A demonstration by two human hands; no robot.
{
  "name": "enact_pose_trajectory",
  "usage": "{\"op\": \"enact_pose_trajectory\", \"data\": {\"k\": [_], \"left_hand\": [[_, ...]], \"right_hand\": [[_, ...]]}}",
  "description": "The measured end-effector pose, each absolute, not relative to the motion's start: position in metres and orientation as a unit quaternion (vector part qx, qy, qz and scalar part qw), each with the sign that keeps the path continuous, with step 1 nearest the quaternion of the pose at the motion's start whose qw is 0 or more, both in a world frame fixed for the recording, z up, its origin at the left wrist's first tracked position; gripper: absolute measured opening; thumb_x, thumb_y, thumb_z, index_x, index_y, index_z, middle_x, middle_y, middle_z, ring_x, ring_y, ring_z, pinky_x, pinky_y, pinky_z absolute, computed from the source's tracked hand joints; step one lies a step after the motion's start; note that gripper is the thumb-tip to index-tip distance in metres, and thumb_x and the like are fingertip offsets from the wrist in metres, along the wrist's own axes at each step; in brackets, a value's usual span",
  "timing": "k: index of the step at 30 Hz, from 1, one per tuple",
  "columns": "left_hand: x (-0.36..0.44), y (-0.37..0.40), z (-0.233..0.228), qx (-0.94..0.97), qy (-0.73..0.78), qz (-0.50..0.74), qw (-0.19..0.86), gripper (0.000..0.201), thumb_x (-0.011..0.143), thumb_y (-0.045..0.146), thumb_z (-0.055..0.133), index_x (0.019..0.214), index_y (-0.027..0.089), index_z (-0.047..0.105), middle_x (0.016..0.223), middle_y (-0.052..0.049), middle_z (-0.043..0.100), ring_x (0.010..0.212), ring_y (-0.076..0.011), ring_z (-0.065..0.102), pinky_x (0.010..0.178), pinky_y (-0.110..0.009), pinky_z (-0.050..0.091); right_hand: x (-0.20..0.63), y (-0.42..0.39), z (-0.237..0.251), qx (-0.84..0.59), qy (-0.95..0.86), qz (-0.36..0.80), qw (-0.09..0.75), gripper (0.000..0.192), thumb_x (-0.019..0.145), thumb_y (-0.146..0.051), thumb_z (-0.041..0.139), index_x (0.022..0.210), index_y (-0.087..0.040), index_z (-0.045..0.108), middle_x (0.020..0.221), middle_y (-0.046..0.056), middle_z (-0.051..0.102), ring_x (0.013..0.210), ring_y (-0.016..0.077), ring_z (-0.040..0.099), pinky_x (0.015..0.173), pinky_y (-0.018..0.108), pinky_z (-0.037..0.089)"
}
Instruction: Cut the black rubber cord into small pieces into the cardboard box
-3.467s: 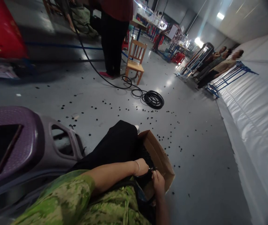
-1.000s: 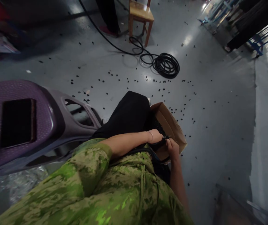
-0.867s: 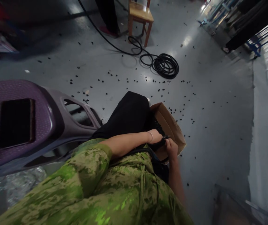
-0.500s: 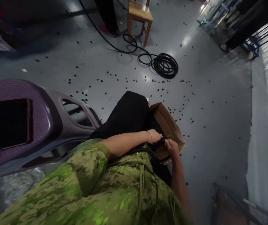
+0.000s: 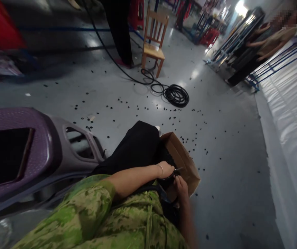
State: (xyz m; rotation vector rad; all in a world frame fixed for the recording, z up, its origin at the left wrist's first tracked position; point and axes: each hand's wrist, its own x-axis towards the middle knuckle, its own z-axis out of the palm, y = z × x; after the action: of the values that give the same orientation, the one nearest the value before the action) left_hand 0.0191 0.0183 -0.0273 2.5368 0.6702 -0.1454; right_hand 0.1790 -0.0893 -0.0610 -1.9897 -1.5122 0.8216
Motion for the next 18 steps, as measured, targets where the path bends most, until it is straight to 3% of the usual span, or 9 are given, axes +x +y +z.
{"op": "enact_pose_trajectory", "data": {"k": [4, 8, 13, 18], "left_hand": [[0.02, 0.02, -0.028, 0.932, 0.259, -0.047, 0.248, 0.023, 0.088, 0.023, 0.045, 0.101, 0.009, 0.057, 0.092, -0.017, 0.068, 0.084, -0.0255, 0.068, 0.067, -0.034, 0.052], [0.019, 0.019, -0.03, 0.931, 0.257, -0.066, 0.249, 0.024, 0.088, 0.022, 0.041, 0.102, 0.009, 0.057, 0.093, -0.017, 0.068, 0.083, -0.0271, 0.068, 0.065, -0.036, 0.052], [0.018, 0.02, -0.03, 0.93, 0.26, -0.073, 0.249, 0.022, 0.086, 0.021, 0.045, 0.101, 0.011, 0.057, 0.091, -0.016, 0.068, 0.082, -0.0266, 0.068, 0.065, -0.034, 0.053], [0.017, 0.021, -0.028, 0.93, 0.26, -0.08, 0.248, 0.021, 0.085, 0.02, 0.045, 0.101, 0.011, 0.056, 0.092, -0.017, 0.069, 0.083, -0.0259, 0.068, 0.067, -0.035, 0.053]], "right_hand": [[0.183, -0.098, -0.076, -0.73, -0.493, 0.364, 0.303, 0.045, 0.081, -0.054, 0.045, 0.099, -0.018, 0.066, 0.067, 0.0, 0.062, 0.057, 0.0132, 0.052, 0.052, 0.022, 0.04], [0.172, -0.107, -0.096, -0.764, -0.444, 0.373, 0.283, 0.06, 0.076, -0.058, 0.048, 0.11, -0.012, 0.065, 0.062, 0.001, 0.062, 0.054, 0.0145, 0.055, 0.053, 0.024, 0.042], [0.162, -0.12, -0.114, -0.81, -0.401, 0.313, 0.293, 0.06, 0.073, -0.059, 0.049, 0.113, -0.015, 0.063, 0.076, 0.004, 0.069, 0.069, 0.0191, 0.064, 0.068, 0.027, 0.047], [0.169, -0.127, -0.109, -0.801, -0.361, 0.313, 0.359, 0.05, 0.077, -0.059, 0.048, 0.099, -0.019, 0.066, 0.07, 0.002, 0.067, 0.06, 0.016, 0.06, 0.058, 0.025, 0.045]]}}
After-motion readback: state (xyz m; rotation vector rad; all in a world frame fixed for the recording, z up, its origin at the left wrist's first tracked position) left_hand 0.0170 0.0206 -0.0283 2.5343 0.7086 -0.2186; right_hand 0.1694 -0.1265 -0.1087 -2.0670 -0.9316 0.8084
